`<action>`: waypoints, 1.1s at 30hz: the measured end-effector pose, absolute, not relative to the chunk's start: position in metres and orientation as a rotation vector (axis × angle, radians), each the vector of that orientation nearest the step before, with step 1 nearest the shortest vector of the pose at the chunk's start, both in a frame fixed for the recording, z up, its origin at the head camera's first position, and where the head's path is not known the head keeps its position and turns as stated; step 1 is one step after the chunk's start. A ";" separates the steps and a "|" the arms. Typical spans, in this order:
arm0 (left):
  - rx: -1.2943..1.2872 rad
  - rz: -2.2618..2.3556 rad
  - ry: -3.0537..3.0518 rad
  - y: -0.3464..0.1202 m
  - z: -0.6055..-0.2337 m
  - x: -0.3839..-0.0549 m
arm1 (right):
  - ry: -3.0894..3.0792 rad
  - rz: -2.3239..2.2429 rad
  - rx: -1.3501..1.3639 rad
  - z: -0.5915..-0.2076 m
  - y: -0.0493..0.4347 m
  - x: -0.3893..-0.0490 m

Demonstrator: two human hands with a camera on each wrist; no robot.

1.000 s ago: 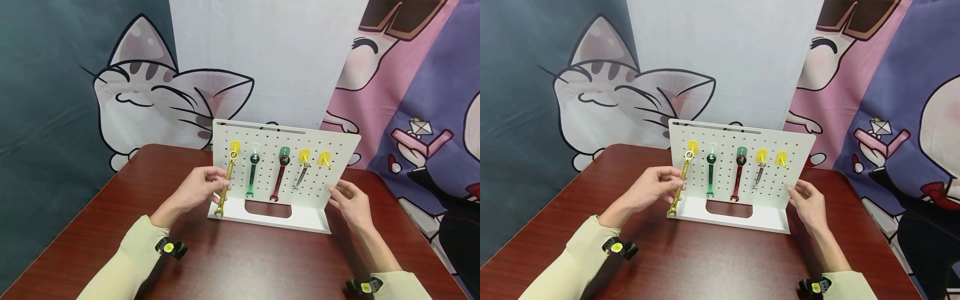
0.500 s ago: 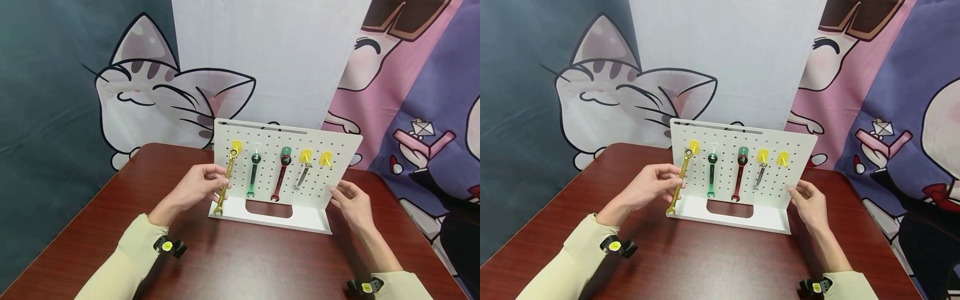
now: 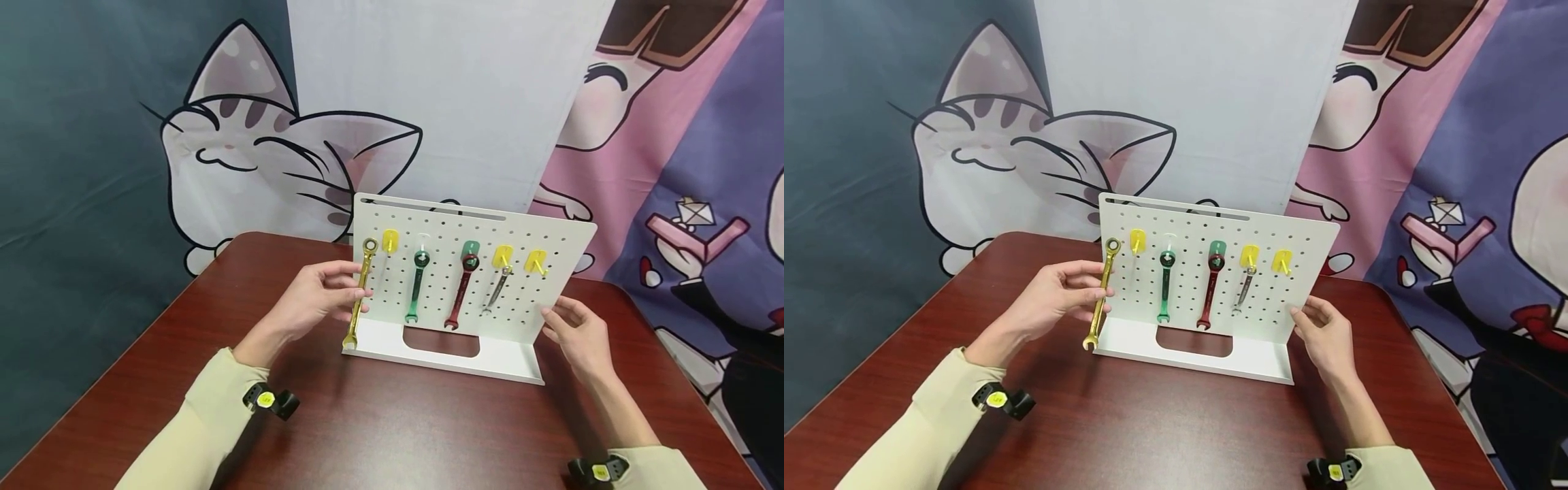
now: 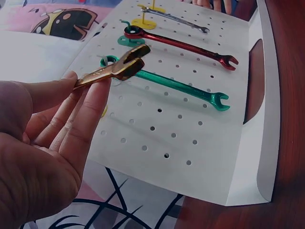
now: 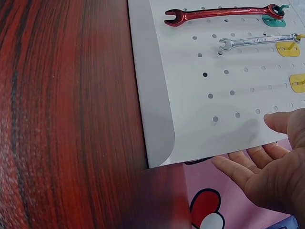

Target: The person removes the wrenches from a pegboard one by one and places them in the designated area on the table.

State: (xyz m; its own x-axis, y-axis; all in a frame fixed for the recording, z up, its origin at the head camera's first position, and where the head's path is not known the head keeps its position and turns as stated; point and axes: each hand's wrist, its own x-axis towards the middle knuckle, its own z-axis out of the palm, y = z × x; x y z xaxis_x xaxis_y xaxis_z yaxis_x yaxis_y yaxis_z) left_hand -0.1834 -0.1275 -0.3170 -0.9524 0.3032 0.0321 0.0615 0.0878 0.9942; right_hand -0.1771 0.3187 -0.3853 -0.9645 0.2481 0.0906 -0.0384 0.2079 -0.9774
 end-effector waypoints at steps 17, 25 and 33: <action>0.327 1.978 2.147 -0.157 -0.335 -0.188 | -2.300 1.810 -0.244 -0.383 0.320 -0.178; 0.293 1.937 2.200 -0.176 -0.339 -0.186 | -2.285 1.831 -0.231 -0.382 0.320 -0.179; 0.244 1.899 2.221 -0.193 -0.348 -0.185 | -2.270 1.854 -0.227 -0.382 0.319 -0.177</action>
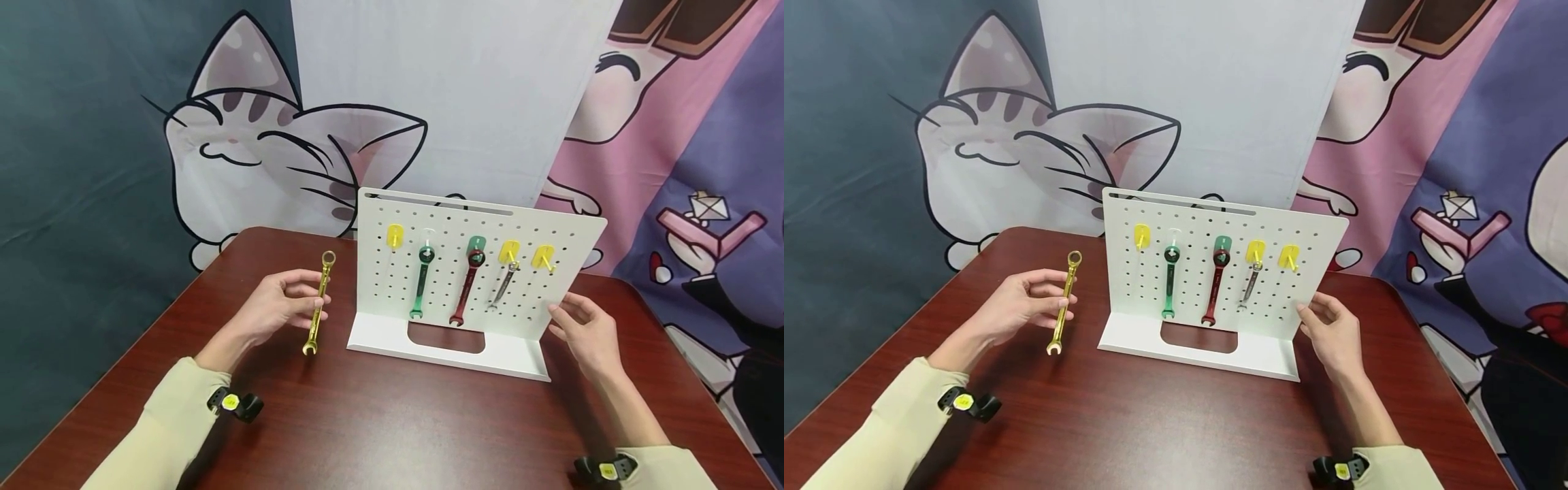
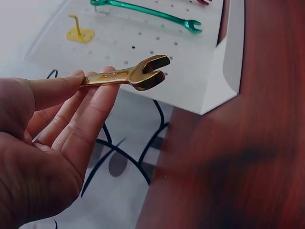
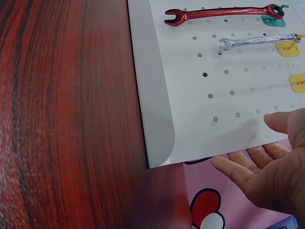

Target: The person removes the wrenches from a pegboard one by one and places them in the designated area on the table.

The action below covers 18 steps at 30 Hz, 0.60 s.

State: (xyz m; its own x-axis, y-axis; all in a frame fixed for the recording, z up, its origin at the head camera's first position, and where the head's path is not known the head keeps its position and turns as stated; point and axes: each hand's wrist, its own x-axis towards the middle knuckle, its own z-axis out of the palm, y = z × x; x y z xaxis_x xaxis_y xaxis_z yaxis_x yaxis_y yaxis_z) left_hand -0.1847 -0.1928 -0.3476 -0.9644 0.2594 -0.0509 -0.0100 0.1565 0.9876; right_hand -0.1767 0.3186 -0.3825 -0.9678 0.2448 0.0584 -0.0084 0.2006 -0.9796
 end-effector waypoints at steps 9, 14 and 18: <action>0.195 1.841 2.271 -0.206 -0.355 -0.183 | -2.251 1.879 -0.204 -0.384 0.320 -0.177; 0.176 1.814 2.291 -0.211 -0.359 -0.182 | -2.276 1.855 -0.218 -0.383 0.320 -0.176; 0.171 1.804 2.299 -0.215 -0.360 -0.181 | -2.304 1.813 -0.214 -0.382 0.320 -0.176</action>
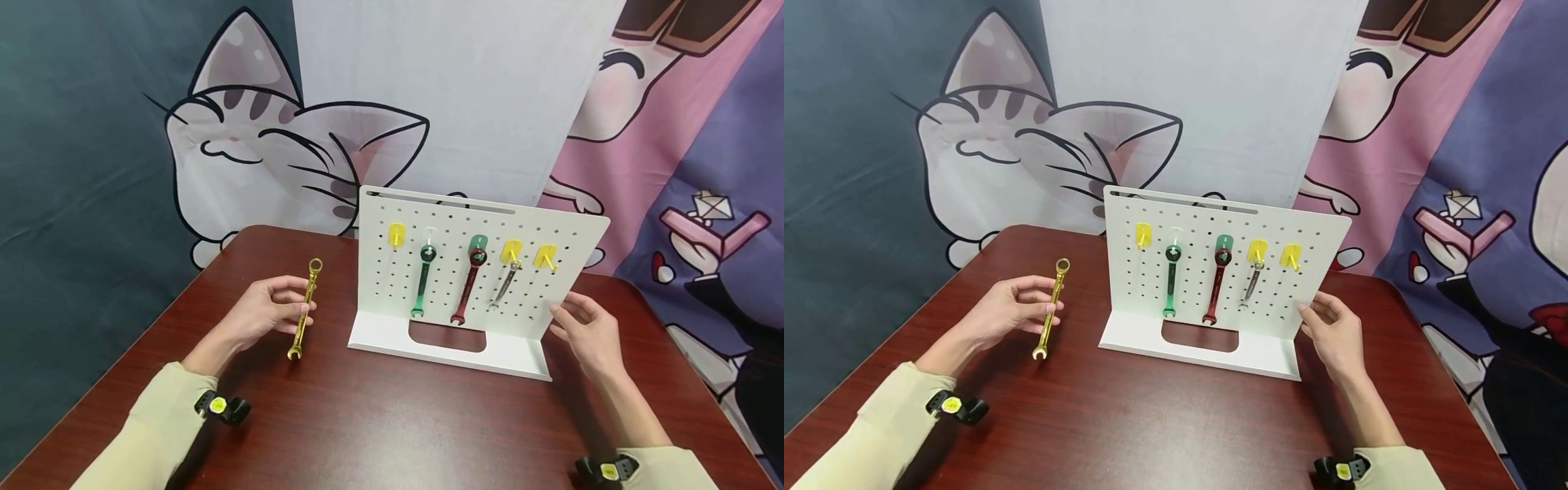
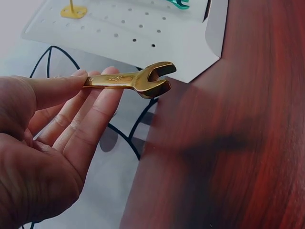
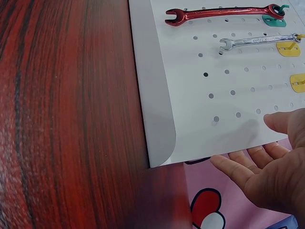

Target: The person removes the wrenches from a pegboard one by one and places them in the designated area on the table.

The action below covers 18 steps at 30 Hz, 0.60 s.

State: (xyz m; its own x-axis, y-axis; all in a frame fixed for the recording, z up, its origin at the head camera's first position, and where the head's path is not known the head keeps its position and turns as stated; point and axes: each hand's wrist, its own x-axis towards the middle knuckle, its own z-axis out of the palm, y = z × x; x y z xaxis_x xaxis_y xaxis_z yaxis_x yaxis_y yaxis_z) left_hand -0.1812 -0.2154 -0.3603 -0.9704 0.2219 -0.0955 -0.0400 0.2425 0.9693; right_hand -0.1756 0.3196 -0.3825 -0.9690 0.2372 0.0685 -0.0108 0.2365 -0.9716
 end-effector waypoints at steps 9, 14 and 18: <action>0.151 1.794 2.283 -0.226 -0.366 -0.179 | -2.209 1.914 -0.187 -0.384 0.320 -0.179; 0.147 1.784 2.288 -0.231 -0.368 -0.178 | -2.215 1.915 -0.206 -0.384 0.320 -0.179; 0.150 1.791 2.276 -0.234 -0.368 -0.177 | -2.205 1.933 -0.204 -0.384 0.320 -0.179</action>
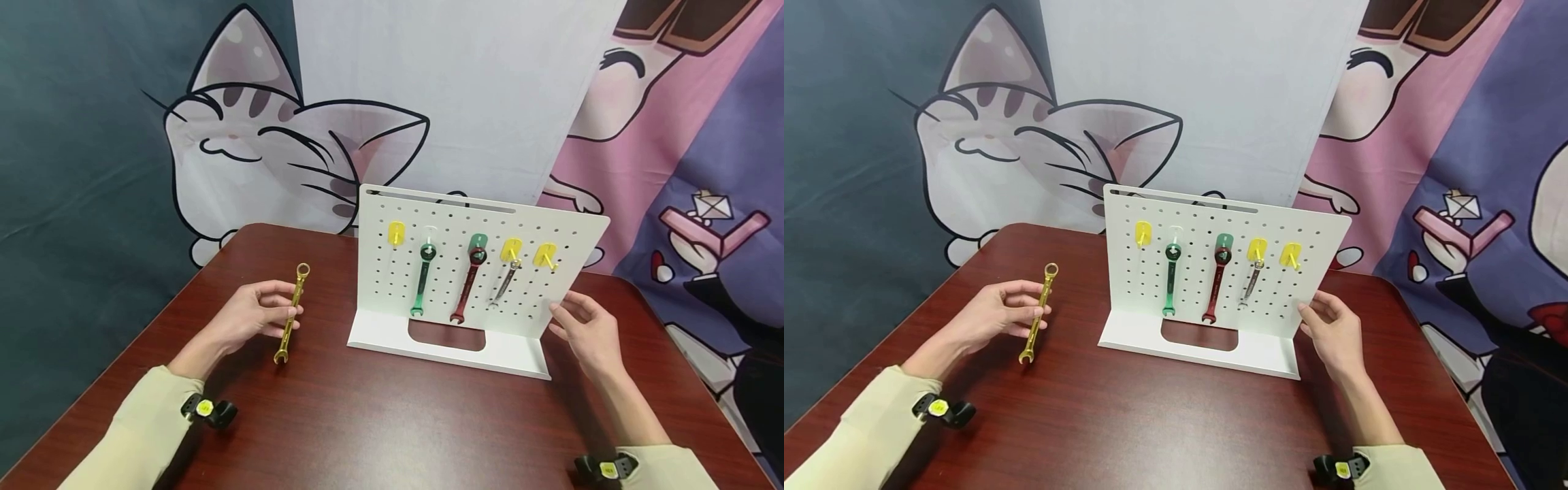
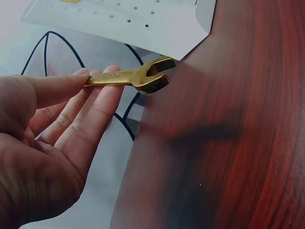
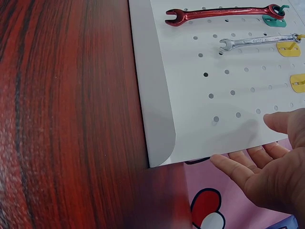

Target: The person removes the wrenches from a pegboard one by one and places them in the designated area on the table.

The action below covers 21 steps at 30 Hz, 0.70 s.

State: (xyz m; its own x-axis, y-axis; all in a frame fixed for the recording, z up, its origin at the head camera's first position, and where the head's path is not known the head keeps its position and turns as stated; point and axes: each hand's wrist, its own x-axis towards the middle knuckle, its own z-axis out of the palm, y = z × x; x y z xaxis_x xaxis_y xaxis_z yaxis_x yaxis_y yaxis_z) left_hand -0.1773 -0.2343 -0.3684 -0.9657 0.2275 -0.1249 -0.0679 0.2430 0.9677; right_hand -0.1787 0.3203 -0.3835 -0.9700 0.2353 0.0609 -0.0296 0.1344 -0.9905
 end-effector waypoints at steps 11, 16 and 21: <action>0.106 1.746 2.307 -0.243 -0.371 -0.178 | -2.209 1.927 -0.200 -0.383 0.320 -0.179; 0.094 1.734 2.317 -0.246 -0.373 -0.178 | -2.204 1.936 -0.201 -0.383 0.319 -0.178; 0.087 1.712 2.327 -0.251 -0.375 -0.178 | -2.212 1.927 -0.202 -0.384 0.320 -0.178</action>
State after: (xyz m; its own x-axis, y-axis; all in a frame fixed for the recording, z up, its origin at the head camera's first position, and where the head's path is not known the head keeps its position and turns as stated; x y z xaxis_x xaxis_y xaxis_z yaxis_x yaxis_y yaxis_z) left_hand -0.1778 -0.2512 -0.3748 -0.9669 0.1947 -0.1649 -0.0995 0.3075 0.9463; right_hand -0.1783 0.3195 -0.3836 -0.9705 0.2331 0.0611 -0.0286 0.1405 -0.9897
